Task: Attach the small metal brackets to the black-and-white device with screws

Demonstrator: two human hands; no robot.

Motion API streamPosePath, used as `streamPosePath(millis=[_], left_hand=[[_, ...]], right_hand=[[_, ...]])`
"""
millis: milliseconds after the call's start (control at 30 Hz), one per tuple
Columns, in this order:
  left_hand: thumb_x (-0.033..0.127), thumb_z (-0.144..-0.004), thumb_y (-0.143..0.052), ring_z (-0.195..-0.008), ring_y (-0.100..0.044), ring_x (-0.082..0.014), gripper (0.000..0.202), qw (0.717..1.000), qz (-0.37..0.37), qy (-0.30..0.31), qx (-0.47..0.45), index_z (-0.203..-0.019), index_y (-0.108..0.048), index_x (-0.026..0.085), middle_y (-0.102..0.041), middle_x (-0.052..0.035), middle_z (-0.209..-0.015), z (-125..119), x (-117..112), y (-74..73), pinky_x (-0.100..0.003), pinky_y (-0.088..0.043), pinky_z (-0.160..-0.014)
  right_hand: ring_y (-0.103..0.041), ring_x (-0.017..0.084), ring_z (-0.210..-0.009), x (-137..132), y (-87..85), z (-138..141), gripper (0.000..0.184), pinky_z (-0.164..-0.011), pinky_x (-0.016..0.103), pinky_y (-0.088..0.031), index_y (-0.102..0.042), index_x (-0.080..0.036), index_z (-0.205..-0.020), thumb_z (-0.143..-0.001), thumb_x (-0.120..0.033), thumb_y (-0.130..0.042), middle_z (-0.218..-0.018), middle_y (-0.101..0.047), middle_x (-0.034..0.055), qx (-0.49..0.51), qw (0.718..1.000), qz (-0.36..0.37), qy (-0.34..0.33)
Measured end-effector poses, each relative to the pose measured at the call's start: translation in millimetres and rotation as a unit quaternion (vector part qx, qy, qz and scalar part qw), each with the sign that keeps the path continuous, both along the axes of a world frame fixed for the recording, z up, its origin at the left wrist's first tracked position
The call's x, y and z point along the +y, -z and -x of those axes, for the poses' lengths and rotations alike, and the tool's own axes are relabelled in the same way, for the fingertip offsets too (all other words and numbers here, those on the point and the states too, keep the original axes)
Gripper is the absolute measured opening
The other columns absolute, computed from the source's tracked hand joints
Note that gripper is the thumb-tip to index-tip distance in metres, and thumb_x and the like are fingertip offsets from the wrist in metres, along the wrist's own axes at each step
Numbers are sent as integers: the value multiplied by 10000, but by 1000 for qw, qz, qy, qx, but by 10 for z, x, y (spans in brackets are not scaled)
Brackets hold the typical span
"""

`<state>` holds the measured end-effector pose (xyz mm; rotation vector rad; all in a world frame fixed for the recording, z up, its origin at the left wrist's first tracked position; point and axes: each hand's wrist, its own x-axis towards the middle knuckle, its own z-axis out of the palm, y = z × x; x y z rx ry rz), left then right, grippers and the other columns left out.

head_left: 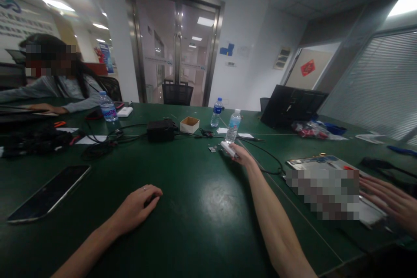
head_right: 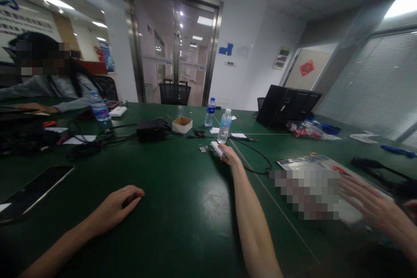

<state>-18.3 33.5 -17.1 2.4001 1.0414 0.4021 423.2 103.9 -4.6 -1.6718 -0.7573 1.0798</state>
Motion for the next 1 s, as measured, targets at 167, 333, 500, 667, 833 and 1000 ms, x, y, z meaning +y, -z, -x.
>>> streamPosePath(millis=[167,333,500,667,833,1000], left_hand=[[290,-920,-421,-971,-599,-202,274,1000,5,-3,2,-1109,-609,226,-629,-30,-1087,1,-5,-4,-334,-515,-845],[307,-927,-417,-969,-594,-198,276,1000,3,0,-5,-1111,-606,227,-625,-31,-1091,3,-2,14,-328,-512,-846],[328,-929,-416,-956,-591,-199,273,1000,-2,-7,-13,-1095,-612,234,-625,-26,-1081,14,2,58,-320,-509,-836],[320,-928,-413,-966,-587,-199,273,1000,1,-4,-11,-1098,-610,235,-621,-28,-1085,6,-16,36,-327,-503,-852],[314,-925,-413,-964,-585,-196,270,1000,3,-9,-8,-1101,-603,235,-622,-24,-1084,-16,-34,1,-317,-503,-845],[291,-927,-412,-965,-580,-193,265,1000,5,-6,-6,-1104,-600,228,-621,-26,-1080,-14,-34,8,-318,-504,-844]], right_hand=[[-538,94,-518,-18,-26,6,215,-400,172,-415,-573,-132,-992,-908,-311,-490,-797,-649,61,-31,1000,1,-4],[-574,121,-559,4,-37,-28,230,-473,211,-461,-591,-134,-951,-900,-330,-481,-772,-657,71,-126,992,-1,-4],[-631,199,-749,54,-19,-59,220,-622,256,-476,-598,-145,-871,-706,-251,-699,-805,-646,75,-295,955,-17,21],[-570,235,-1031,57,67,-5,311,-822,281,-452,-579,-181,-923,-637,-161,-697,-1046,-591,81,-420,905,-56,29],[-568,232,-1031,12,88,41,332,-853,301,-448,-559,-205,-978,-671,-149,-673,-1095,-538,73,-467,882,-66,14],[-569,233,-1036,-21,27,85,339,-844,294,-445,-577,-220,-991,-676,-131,-666,-1122,-544,69,-468,881,-63,7]])
